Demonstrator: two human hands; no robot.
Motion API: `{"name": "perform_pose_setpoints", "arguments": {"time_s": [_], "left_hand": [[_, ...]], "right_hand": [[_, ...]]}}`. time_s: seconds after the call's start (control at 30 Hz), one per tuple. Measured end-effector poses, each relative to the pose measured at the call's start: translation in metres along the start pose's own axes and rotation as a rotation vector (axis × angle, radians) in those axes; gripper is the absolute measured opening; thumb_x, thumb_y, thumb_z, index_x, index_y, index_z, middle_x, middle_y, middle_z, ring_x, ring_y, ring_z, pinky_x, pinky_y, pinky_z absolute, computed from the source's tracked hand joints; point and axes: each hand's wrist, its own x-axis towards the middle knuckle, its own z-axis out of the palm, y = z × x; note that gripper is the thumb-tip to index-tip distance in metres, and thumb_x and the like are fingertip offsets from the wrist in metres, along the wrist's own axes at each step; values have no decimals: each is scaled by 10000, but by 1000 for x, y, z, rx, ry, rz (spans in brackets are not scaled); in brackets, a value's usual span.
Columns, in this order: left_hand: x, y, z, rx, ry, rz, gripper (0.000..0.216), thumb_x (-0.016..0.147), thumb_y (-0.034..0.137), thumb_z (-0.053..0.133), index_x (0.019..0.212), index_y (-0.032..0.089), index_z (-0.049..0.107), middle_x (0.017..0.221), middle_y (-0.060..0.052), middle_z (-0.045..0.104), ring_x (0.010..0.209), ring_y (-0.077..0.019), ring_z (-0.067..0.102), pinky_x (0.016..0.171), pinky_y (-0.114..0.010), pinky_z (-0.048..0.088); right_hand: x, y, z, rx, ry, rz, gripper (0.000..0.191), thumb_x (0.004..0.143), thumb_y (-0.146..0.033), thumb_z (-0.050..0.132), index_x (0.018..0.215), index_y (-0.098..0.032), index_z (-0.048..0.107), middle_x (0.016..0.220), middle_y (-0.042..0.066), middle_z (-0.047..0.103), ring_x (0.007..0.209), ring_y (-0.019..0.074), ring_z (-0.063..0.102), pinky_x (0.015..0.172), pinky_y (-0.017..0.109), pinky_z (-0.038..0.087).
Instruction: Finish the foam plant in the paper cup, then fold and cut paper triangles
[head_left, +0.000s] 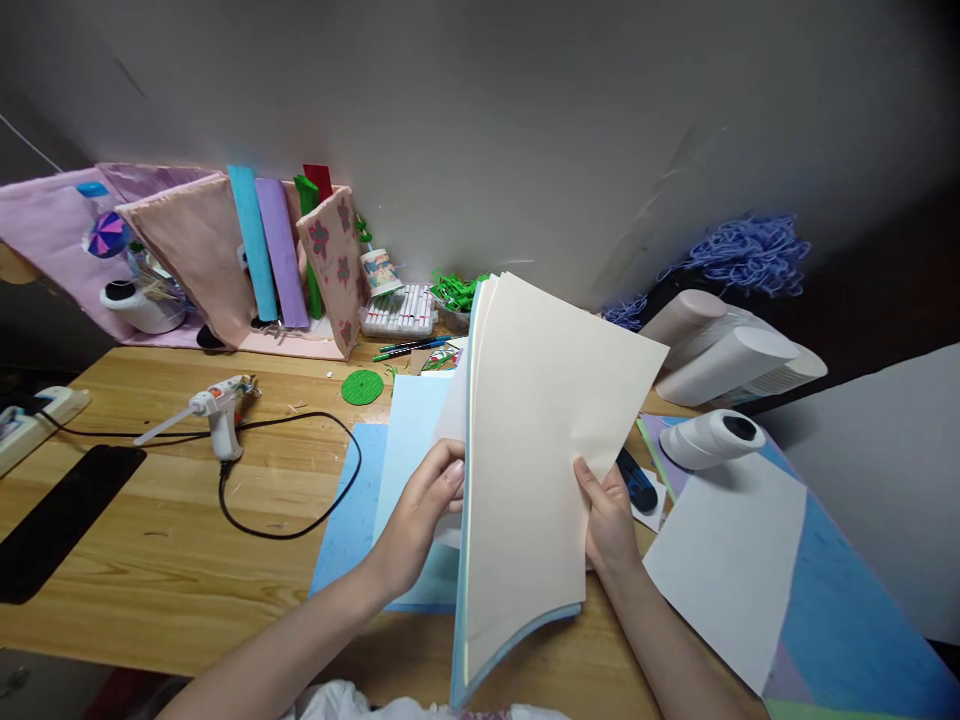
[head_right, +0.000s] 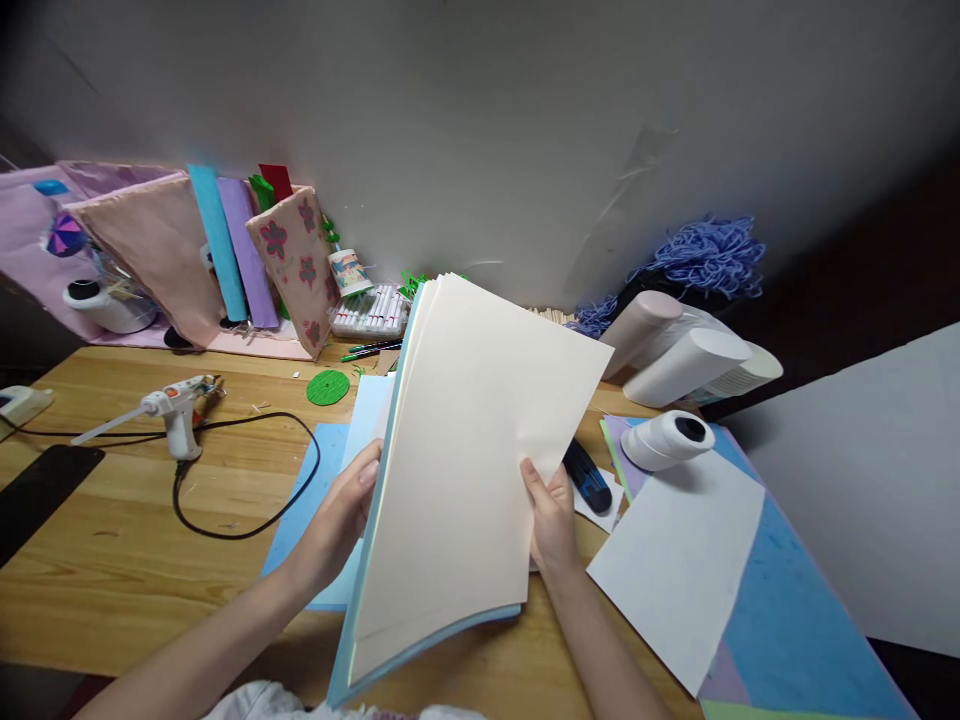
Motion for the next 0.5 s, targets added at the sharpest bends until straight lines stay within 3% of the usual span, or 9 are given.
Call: {"name": "perform_pose_setpoints", "arguments": {"time_s": [0.27,0.37,0.5], "left_hand": [[3,1,-12,97,53,-70,253,870,399,406,1042,220,457,924,-14,527,818,-134,506,727,-237,434],[6,-4,-14,105,46,-59,276,840,359,485,1064,226,395,1072,-40,487,890,-138,522,828,-275,424],[11,-15,-14,90,85,-40,379,816,335,543,1109,263,314,1142,-51,445,875,-133,547,812,-302,437]], "right_hand": [[2,3,-4,-55,25,-34,483,728,-295,657,1188,-233,523,1127,66,628,993,204,600,863,332,472],[3,5,-7,-98,22,-52,505,724,-303,660,1200,-217,514,1145,83,615,1000,214,596,848,338,483],[3,8,-9,-134,14,-61,521,722,-307,664,1210,-215,507,1165,93,602,997,220,597,838,343,491]]}}
